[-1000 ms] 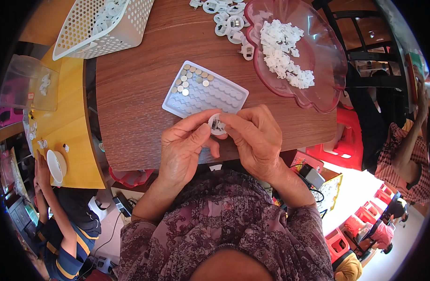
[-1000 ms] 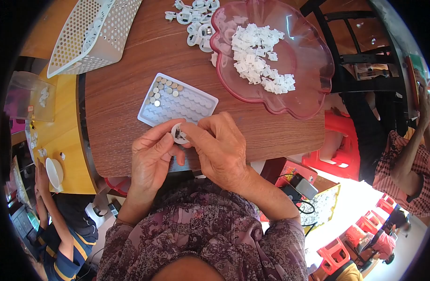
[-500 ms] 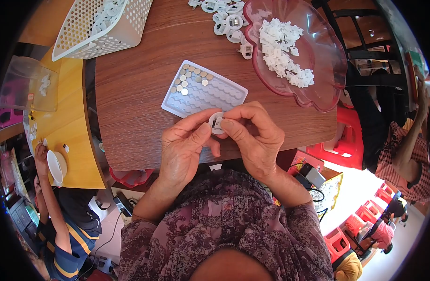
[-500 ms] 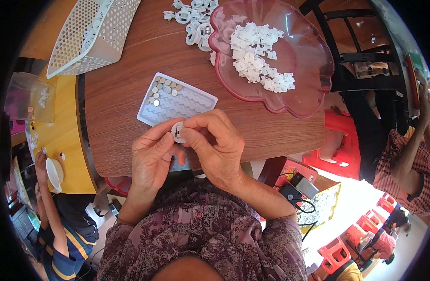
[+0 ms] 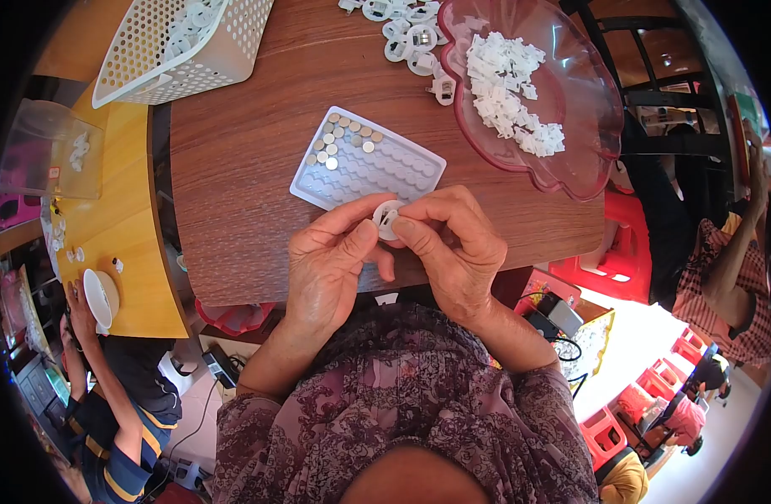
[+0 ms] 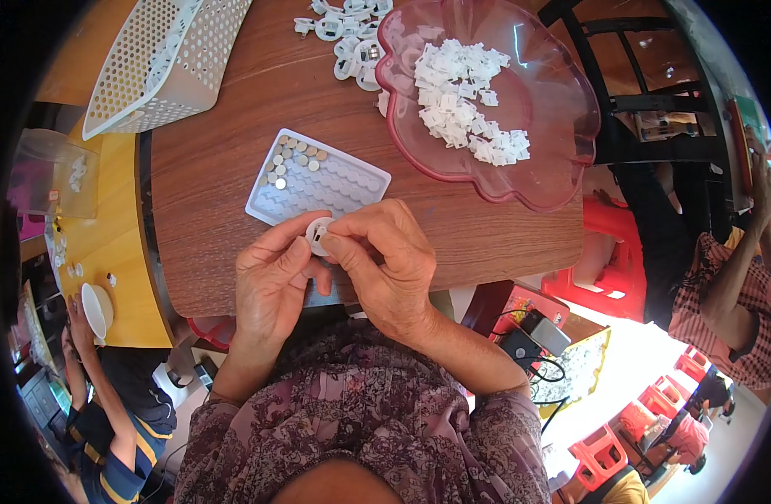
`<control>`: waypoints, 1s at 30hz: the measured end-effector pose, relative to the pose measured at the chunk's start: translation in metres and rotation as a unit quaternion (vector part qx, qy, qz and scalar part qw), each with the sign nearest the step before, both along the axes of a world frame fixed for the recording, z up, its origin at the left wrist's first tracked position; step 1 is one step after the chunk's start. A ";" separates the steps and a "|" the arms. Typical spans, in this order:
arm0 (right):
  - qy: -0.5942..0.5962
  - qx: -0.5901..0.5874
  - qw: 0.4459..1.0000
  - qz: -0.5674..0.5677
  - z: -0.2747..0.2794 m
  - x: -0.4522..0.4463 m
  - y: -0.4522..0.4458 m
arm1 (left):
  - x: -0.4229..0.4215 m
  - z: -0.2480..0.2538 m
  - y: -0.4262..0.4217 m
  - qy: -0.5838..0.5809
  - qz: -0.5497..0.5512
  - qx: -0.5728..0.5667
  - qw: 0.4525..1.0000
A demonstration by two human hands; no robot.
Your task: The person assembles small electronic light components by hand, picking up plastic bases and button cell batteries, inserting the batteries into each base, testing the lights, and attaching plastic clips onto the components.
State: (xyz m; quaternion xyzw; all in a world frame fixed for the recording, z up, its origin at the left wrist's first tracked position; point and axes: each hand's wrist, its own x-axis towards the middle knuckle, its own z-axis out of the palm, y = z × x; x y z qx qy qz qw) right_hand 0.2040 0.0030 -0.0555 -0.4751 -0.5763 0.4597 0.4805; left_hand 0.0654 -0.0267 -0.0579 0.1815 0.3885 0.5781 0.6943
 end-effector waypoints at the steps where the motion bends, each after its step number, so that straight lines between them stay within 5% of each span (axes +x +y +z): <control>1: 0.000 0.000 1.000 0.000 0.000 0.000 0.000 | -0.001 -0.001 0.000 0.000 0.000 0.000 1.000; 30: -0.063 0.062 0.991 0.100 0.005 0.014 0.019 | -0.002 0.001 0.003 0.012 -0.018 -0.006 1.000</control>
